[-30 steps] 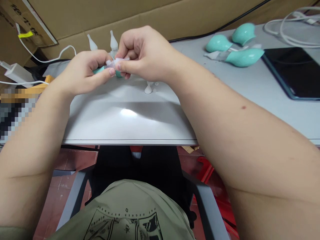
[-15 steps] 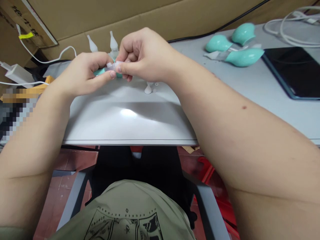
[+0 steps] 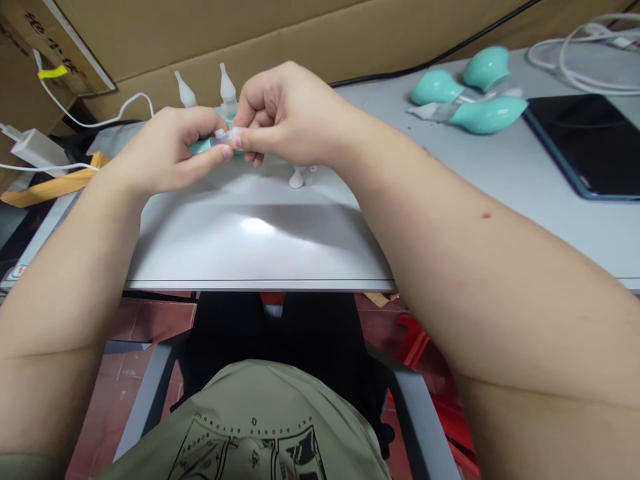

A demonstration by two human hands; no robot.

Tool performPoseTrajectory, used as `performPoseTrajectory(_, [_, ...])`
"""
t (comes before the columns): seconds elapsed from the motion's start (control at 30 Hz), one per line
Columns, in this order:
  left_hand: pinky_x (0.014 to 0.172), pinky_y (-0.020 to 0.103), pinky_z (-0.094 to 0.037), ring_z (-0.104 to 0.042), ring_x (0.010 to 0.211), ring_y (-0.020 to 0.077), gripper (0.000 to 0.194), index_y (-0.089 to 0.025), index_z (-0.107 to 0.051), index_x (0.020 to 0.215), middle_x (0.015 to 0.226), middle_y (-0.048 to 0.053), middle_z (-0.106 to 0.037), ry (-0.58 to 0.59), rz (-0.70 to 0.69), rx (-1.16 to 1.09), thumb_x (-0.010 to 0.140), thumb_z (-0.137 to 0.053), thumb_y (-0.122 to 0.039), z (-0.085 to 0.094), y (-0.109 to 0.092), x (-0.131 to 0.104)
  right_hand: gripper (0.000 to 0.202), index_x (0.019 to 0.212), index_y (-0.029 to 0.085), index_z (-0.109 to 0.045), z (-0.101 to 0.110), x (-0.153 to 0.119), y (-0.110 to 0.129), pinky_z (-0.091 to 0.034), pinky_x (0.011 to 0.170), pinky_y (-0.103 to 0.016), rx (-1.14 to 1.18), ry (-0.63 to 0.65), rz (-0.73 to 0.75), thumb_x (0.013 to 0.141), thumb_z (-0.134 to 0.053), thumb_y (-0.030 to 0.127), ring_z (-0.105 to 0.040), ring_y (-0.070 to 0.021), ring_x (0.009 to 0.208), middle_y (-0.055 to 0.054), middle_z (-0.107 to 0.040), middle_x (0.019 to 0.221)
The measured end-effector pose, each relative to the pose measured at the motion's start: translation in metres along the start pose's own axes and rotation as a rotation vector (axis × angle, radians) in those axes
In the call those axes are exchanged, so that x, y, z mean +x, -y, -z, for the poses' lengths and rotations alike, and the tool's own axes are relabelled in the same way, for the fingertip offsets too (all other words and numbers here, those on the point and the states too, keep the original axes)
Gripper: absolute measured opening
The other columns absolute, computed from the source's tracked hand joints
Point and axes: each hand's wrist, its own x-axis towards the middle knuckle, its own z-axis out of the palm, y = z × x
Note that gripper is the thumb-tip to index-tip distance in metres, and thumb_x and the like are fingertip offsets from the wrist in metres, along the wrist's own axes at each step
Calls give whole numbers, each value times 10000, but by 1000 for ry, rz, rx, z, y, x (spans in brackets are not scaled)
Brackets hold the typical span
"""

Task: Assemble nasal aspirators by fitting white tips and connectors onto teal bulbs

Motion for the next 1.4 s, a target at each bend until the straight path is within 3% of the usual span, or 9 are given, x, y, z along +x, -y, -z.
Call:
performPoseTrajectory(0.2, [761, 462, -431, -585, 821, 253, 432, -305, -548, 919, 908, 49, -716, 39, -4, 15, 1133, -602, -676, -1, 2, 1, 231, 905, 178, -796, 5, 5, -10, -582, 607, -148, 3, 81, 26, 1051, -867, 14, -777, -87, 680, 11, -813, 765])
performPoseTrajectory(0.33, [755, 454, -440, -565, 820, 232, 484, -294, -571, 954, 926, 43, -719, 41, -15, 51, 1154, -589, -735, -2, 6, 1, 238, 906, 166, -780, 4, 3, -8, -611, 635, -169, 34, 62, 25, 1048, -883, 4, -758, -89, 687, 2, -818, 784])
performPoseTrajectory(0.63, [750, 444, -406, -576, 820, 265, 369, -311, -639, 1004, 953, 56, -765, 5, 2, 170, 1135, -624, -655, -2, 3, 1, 208, 882, 198, -797, 3, 5, -16, -646, 688, -260, 138, 87, 54, 979, -977, 161, -769, -145, 710, -20, -820, 799])
performPoseTrajectory(0.77, [750, 473, -410, -665, 838, 318, 257, -310, -641, 990, 954, 80, -777, 3, 41, 201, 1094, -643, -544, -2, 0, 0, 202, 886, 185, -794, 1, 1, -10, -692, 752, -275, 180, 70, 6, 995, -962, 161, -768, -149, 712, -31, -812, 801])
performPoseTrajectory(1.0, [696, 490, -413, -736, 844, 350, 194, -324, -642, 957, 943, 72, -803, -57, 43, 191, 1074, -644, -478, -3, -4, -1, 253, 910, 180, -743, 0, 6, -11, -621, 687, -260, 95, 53, 3, 1018, -970, 157, -724, -137, 669, -24, -780, 751])
performPoseTrajectory(1.27, [778, 469, -556, -777, 911, 321, 221, -331, -732, 984, 985, 60, -857, -69, 22, 48, 1124, -673, -492, -5, 5, 1, 302, 870, 229, -685, -12, 3, -5, -499, 587, -261, -59, -53, 49, 1019, -868, 40, -689, -131, 653, 20, -758, 709])
performPoseTrajectory(1.4, [804, 473, -582, -796, 939, 326, 235, -332, -759, 1013, 1044, 59, -882, -68, 36, -2, 1127, -673, -519, -2, -1, 1, 247, 917, 213, -708, -10, 2, 1, -552, 633, -237, -12, -42, 31, 1045, -848, 56, -754, -126, 745, 1, -832, 839])
